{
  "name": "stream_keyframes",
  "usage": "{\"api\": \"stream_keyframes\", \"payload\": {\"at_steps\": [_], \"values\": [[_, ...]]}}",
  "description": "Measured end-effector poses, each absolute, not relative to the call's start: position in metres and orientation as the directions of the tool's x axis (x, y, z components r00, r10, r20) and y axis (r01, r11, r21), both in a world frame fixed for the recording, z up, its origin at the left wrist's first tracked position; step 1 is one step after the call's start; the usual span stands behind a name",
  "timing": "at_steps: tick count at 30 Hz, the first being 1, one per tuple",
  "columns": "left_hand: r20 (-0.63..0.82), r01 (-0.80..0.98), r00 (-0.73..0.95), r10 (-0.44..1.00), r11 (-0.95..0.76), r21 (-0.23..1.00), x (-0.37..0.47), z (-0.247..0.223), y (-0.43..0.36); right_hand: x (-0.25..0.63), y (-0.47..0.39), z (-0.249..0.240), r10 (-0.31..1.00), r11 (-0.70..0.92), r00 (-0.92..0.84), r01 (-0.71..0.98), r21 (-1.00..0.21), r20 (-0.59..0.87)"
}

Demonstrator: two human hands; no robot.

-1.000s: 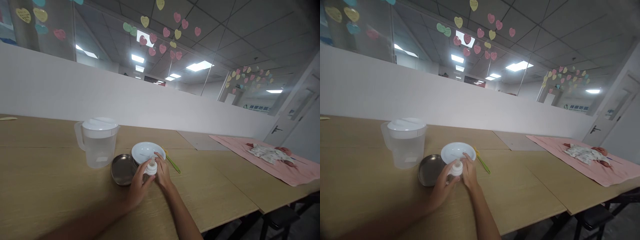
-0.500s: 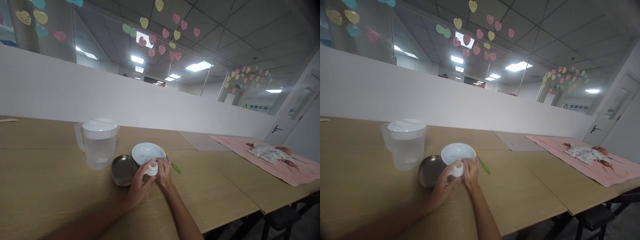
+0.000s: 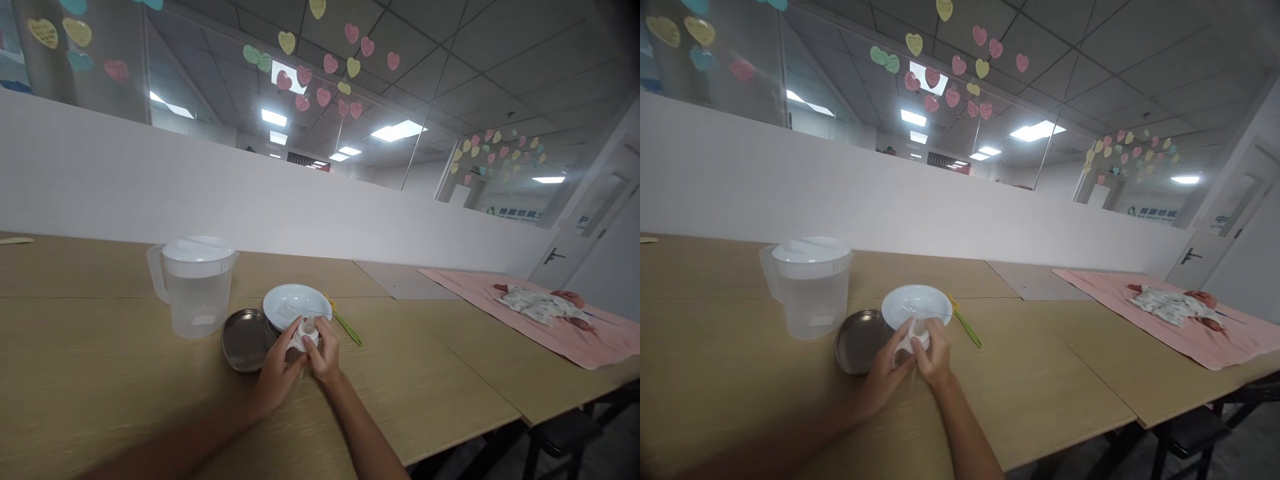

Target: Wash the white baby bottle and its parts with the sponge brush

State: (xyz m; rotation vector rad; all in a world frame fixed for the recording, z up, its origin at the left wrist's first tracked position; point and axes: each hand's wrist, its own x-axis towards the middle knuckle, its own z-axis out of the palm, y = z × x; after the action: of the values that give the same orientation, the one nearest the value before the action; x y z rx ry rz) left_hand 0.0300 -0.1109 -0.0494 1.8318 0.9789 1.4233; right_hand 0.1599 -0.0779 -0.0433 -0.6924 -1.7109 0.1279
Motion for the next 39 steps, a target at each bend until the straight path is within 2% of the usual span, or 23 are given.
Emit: {"api": "stream_keyframes", "payload": {"at_steps": [3, 5, 9, 11, 13, 16, 18, 20, 25, 27, 29, 33, 35, 39], "values": [[0.493, 0.181, 0.14, 0.859, -0.512, 0.84, 0.031, -0.049, -0.113, 0.161, -0.076, -0.047, 0.542, 0.808, -0.098, 0.332, -0.486, 0.835], [0.471, 0.182, 0.127, 0.873, -0.487, 0.854, 0.033, -0.048, -0.115, 0.162, -0.072, -0.049, 0.561, 0.783, -0.036, 0.347, -0.517, 0.827], [0.444, 0.177, 0.108, 0.889, -0.457, 0.872, 0.035, -0.046, -0.118, 0.166, -0.064, -0.049, 0.632, 0.619, 0.278, 0.38, -0.687, 0.723], [0.436, 0.177, 0.107, 0.894, -0.449, 0.876, 0.035, -0.046, -0.118, 0.167, -0.063, -0.048, 0.629, 0.586, 0.366, 0.357, -0.727, 0.686], [0.431, 0.174, 0.107, 0.896, -0.444, 0.879, 0.035, -0.047, -0.116, 0.167, -0.066, -0.049, 0.594, 0.651, 0.305, 0.362, -0.668, 0.744], [0.476, 0.149, 0.122, 0.871, -0.49, 0.859, 0.034, -0.049, -0.113, 0.164, -0.071, -0.055, 0.478, 0.799, 0.033, 0.4, -0.45, 0.878], [0.512, 0.132, 0.132, 0.849, -0.527, 0.839, 0.035, -0.05, -0.112, 0.162, -0.072, -0.059, 0.433, 0.834, -0.072, 0.41, -0.369, 0.899], [0.516, 0.13, 0.12, 0.848, -0.529, 0.839, 0.035, -0.049, -0.113, 0.163, -0.069, -0.061, 0.44, 0.83, -0.059, 0.409, -0.38, 0.896], [0.475, 0.132, 0.112, 0.873, -0.487, 0.864, 0.036, -0.047, -0.114, 0.17, -0.061, -0.058, 0.535, 0.714, 0.24, 0.386, -0.585, 0.81], [0.472, 0.136, 0.115, 0.874, -0.485, 0.864, 0.036, -0.049, -0.113, 0.17, -0.063, -0.054, 0.571, 0.698, 0.214, 0.383, -0.605, 0.793], [0.481, 0.13, 0.113, 0.87, -0.493, 0.861, 0.035, -0.051, -0.112, 0.168, -0.067, -0.05, 0.568, 0.736, 0.077, 0.398, -0.547, 0.82], [0.51, 0.106, 0.104, 0.854, -0.519, 0.848, 0.034, -0.055, -0.11, 0.164, -0.076, -0.045, 0.478, 0.818, -0.172, 0.444, -0.365, 0.861], [0.512, 0.114, 0.098, 0.853, -0.521, 0.846, 0.034, -0.056, -0.11, 0.164, -0.077, -0.046, 0.462, 0.806, -0.161, 0.488, -0.336, 0.872], [0.499, 0.14, 0.097, 0.861, -0.508, 0.85, 0.034, -0.059, -0.108, 0.164, -0.073, -0.057, 0.425, 0.743, -0.005, 0.572, -0.346, 0.905]]}}
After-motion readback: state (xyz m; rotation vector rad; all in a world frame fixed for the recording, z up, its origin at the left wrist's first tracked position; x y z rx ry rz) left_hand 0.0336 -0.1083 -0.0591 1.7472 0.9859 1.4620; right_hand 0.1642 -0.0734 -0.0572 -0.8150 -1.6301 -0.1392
